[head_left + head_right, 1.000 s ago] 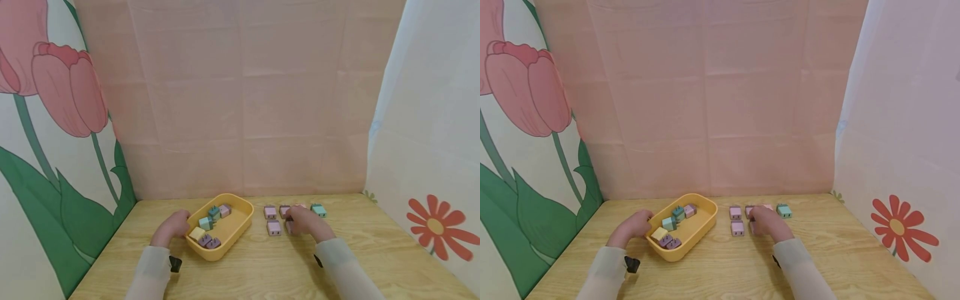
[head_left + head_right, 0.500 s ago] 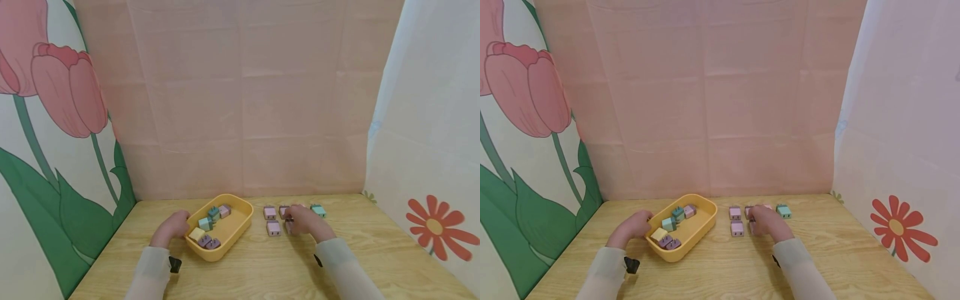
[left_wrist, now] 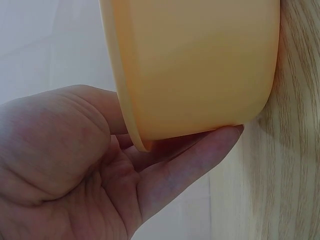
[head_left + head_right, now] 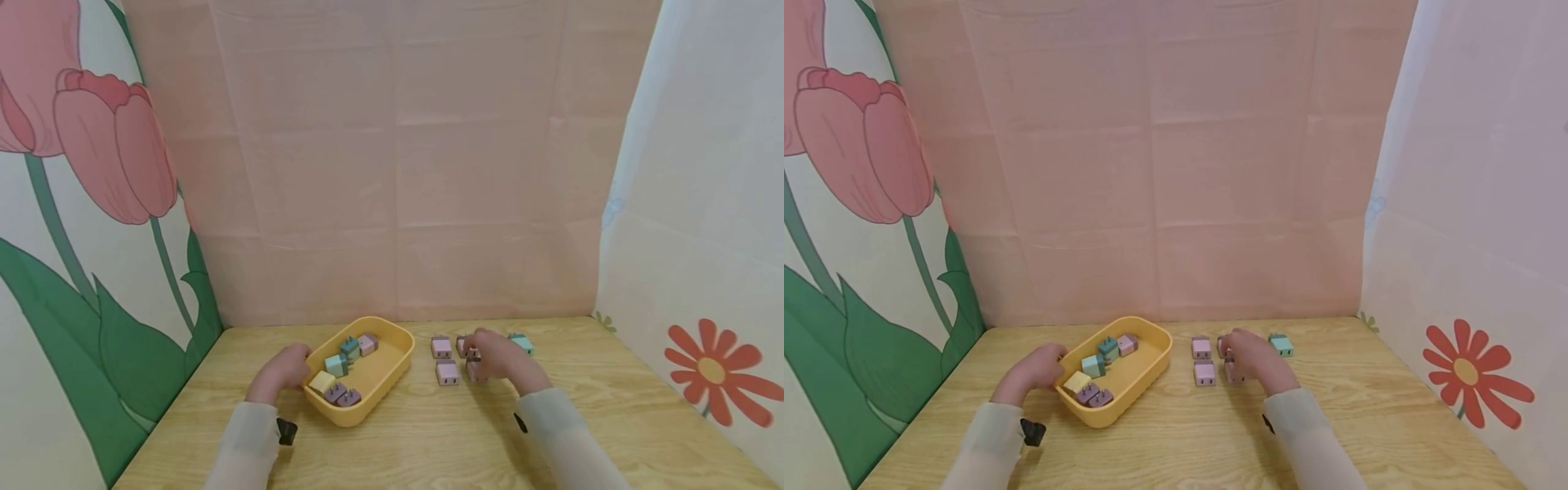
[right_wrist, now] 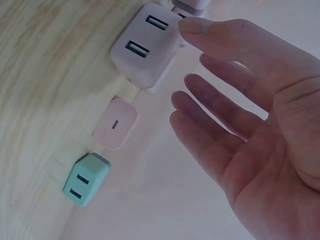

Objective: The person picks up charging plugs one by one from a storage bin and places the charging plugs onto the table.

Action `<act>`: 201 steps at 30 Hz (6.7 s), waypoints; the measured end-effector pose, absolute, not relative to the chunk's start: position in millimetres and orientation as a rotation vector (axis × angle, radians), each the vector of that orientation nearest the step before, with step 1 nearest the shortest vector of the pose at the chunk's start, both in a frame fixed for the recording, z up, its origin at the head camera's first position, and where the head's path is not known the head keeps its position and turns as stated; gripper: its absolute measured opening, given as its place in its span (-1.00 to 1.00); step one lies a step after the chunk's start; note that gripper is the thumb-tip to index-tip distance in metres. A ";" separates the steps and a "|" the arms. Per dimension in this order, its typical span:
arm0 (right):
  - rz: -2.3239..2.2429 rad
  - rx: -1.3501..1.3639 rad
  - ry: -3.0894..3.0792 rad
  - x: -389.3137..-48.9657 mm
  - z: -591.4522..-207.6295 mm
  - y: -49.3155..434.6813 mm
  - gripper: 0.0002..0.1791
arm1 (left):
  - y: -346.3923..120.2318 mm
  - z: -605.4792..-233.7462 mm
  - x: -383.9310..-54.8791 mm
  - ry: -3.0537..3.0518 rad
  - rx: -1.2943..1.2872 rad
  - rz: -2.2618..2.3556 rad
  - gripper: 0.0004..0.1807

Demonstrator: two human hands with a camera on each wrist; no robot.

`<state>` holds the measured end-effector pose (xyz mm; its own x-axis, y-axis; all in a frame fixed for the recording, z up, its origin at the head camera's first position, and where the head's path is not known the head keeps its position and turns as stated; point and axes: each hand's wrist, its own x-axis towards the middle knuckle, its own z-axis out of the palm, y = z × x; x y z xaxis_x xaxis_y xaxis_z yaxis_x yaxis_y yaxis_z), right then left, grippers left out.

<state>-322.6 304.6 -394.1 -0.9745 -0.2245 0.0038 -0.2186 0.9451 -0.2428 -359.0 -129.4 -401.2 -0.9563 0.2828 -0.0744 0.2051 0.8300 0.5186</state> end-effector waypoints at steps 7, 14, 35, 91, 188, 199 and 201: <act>-0.398 -0.394 3.095 -320.0 -385.7 305.4 -0.58 | -128.7 -403.0 -360.0 2.853 0.352 0.789 -0.66; -0.397 -0.466 3.163 -324.1 -384.2 306.1 -0.65 | -129.6 -403.0 -361.1 2.849 0.337 0.800 -0.66; -0.470 -0.612 3.356 -340.9 -375.2 202.8 -0.58 | -130.9 -402.7 -360.3 2.856 0.335 0.794 -0.67; -0.181 -0.795 3.051 -354.7 -408.8 76.6 -0.83 | -129.8 -400.5 -359.4 2.822 0.343 0.868 -0.69; -0.633 -0.638 3.148 -314.8 -373.7 332.9 -0.51 | -136.3 -407.0 -366.1 2.805 0.336 0.892 -0.63; -0.635 -0.634 3.160 -314.5 -378.0 349.0 -0.50 | -138.4 -408.2 -369.2 2.799 0.305 0.882 -0.62; -0.641 -0.636 3.162 -315.8 -378.9 351.9 -0.50 | -138.8 -408.1 -370.1 2.805 0.311 0.882 -0.63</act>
<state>-315.8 351.9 -378.9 -0.9148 -0.3412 0.2161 -0.3984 0.8500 -0.3446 -370.1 -138.8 -408.1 -0.9611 0.2527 -0.1119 0.1431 0.8015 0.5806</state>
